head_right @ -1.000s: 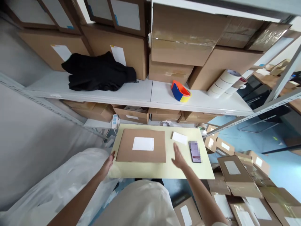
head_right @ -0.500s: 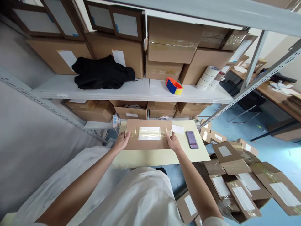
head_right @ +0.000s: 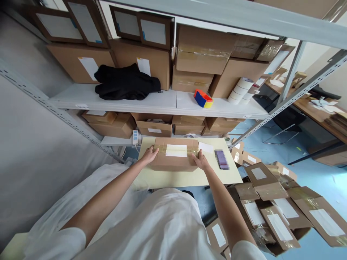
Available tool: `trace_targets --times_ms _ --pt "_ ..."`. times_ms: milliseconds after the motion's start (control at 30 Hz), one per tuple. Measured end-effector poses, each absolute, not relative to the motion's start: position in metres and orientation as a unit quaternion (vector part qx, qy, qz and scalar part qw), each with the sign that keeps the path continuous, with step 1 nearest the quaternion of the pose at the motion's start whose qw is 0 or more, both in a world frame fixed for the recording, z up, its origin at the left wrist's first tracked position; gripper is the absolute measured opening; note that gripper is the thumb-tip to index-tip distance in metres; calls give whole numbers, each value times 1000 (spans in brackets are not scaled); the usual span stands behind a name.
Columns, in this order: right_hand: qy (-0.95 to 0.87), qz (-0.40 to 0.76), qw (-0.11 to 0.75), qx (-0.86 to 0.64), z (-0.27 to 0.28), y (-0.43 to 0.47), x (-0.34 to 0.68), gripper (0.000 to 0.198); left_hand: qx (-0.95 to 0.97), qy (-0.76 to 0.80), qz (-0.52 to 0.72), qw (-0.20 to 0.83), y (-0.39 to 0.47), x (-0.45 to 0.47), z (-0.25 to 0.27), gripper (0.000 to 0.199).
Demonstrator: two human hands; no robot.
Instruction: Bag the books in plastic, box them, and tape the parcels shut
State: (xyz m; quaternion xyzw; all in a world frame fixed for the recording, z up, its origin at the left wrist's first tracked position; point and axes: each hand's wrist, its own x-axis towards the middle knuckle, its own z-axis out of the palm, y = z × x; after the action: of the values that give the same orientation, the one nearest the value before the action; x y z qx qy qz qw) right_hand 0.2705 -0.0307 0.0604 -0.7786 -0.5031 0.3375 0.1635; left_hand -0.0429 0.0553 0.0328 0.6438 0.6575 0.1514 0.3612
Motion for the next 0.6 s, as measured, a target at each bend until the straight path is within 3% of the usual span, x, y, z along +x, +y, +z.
trace_targets --times_ms 167,400,600 --pt "-501 330 238 -764 45 -54 270 100 644 647 167 373 35 -36 25 58" --pt "-510 322 238 -761 39 -63 279 109 632 648 211 369 12 -25 16 61" --pt "-515 362 291 -721 33 -63 300 105 704 628 262 203 9 -26 35 63"
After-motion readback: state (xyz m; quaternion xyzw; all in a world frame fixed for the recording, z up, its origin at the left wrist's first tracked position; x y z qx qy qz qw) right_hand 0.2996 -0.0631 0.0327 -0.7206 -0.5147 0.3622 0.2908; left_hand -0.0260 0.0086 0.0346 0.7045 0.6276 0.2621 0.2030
